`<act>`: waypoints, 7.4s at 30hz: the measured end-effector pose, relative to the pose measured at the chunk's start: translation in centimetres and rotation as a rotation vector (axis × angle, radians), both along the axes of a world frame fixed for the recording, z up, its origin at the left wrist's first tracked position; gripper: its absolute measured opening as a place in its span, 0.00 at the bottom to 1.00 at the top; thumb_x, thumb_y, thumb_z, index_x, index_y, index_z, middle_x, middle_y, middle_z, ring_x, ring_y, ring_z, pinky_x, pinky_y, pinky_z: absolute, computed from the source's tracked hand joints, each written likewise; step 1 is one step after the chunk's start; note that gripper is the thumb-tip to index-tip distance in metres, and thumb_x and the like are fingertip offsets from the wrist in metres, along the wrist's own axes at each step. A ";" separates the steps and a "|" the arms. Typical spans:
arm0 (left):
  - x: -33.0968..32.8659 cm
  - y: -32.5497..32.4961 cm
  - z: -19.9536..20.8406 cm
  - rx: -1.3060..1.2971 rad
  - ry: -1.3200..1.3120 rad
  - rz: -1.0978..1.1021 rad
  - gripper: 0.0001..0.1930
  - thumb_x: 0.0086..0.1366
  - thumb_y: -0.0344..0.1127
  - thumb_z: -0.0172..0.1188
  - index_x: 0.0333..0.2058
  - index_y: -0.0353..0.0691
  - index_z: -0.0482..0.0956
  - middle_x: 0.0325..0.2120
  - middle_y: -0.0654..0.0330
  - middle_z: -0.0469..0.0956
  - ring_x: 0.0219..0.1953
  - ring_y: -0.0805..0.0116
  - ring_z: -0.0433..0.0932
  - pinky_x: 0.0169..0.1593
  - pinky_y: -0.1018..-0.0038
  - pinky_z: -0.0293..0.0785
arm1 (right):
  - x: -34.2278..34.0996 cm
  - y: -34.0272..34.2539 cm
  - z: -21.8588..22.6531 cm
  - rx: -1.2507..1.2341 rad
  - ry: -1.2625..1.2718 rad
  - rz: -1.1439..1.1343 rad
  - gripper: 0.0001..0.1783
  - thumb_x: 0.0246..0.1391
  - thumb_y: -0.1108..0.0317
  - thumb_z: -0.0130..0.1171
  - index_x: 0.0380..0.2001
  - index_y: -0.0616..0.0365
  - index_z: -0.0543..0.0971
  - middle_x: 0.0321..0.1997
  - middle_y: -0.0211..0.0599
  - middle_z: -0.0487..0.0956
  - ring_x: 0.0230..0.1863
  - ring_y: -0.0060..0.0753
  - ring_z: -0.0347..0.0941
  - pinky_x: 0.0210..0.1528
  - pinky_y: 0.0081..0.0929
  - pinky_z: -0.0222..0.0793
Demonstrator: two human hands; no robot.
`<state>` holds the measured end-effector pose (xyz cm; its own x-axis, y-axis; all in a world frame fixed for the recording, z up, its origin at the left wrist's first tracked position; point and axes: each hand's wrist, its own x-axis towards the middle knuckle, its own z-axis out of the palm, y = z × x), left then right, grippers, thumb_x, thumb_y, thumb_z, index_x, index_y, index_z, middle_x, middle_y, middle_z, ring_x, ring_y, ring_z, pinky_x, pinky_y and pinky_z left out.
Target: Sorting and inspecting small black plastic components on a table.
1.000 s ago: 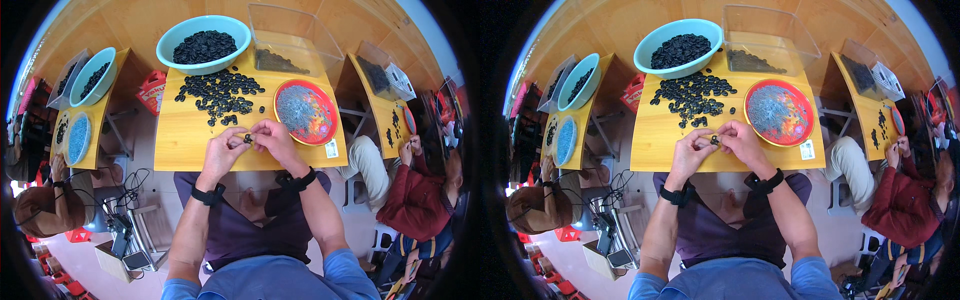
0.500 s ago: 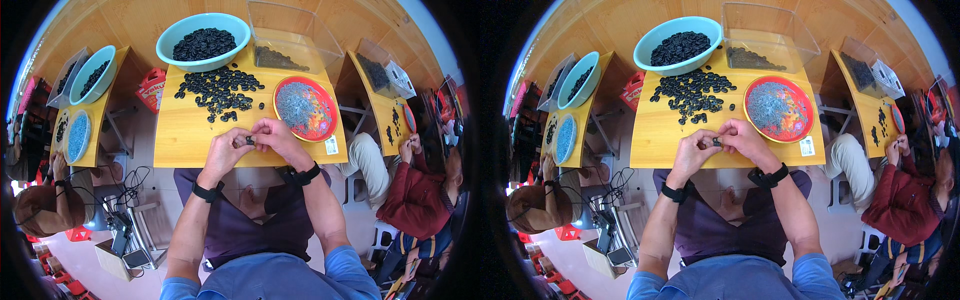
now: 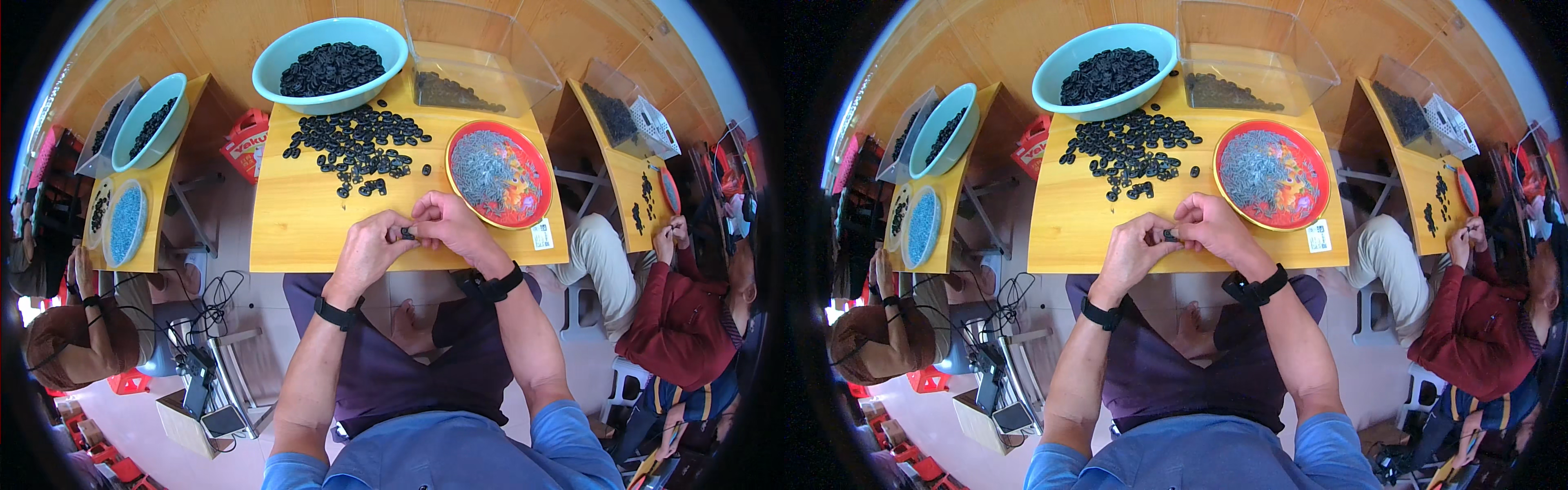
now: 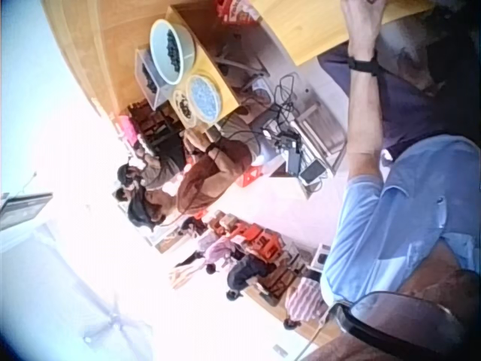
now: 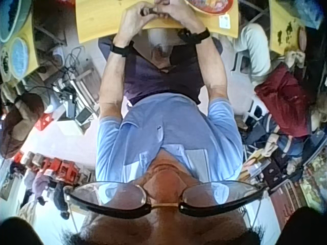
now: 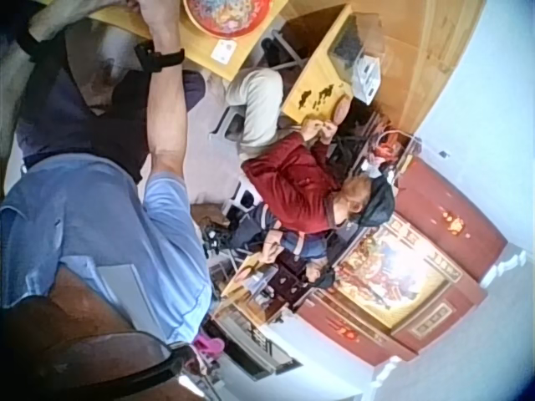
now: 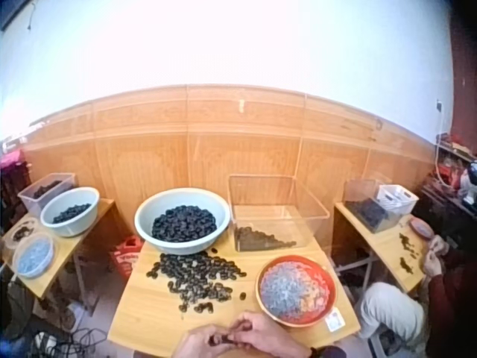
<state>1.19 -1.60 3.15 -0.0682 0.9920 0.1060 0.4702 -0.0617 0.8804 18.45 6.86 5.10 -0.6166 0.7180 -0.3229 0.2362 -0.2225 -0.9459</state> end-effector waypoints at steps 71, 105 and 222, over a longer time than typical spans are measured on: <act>-0.1 -0.1 -1.7 0.227 -0.254 0.330 0.13 0.63 0.32 0.67 0.45 0.35 0.80 0.23 0.65 0.78 0.25 0.81 0.73 0.31 0.79 0.73 | 0.7 2.9 5.4 0.184 -0.107 0.248 0.08 0.54 0.75 0.62 0.38 0.64 0.81 0.29 0.33 0.83 0.27 0.21 0.79 0.32 0.20 0.75; -0.3 0.8 -2.4 0.253 -0.283 0.391 0.07 0.63 0.26 0.65 0.39 0.32 0.82 0.26 0.61 0.81 0.24 0.79 0.74 0.31 0.79 0.73 | -3.4 1.4 -0.3 1.302 -0.621 0.128 0.08 0.53 0.68 0.55 0.28 0.60 0.79 0.30 0.48 0.80 0.31 0.54 0.79 0.35 0.49 0.74; -1.3 0.2 -1.6 0.024 -0.471 0.180 0.07 0.64 0.24 0.64 0.40 0.30 0.84 0.28 0.62 0.84 0.30 0.81 0.79 0.37 0.82 0.75 | -2.1 -1.3 0.6 0.631 -0.076 -0.183 0.08 0.57 0.75 0.59 0.40 0.65 0.79 0.31 0.41 0.83 0.32 0.27 0.82 0.36 0.23 0.77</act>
<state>-0.11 -1.39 1.57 -0.2839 0.9578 0.0446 0.0268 -0.0386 0.9989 16.36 5.57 5.74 -0.4592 0.8745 0.1565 0.3183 0.3264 -0.8900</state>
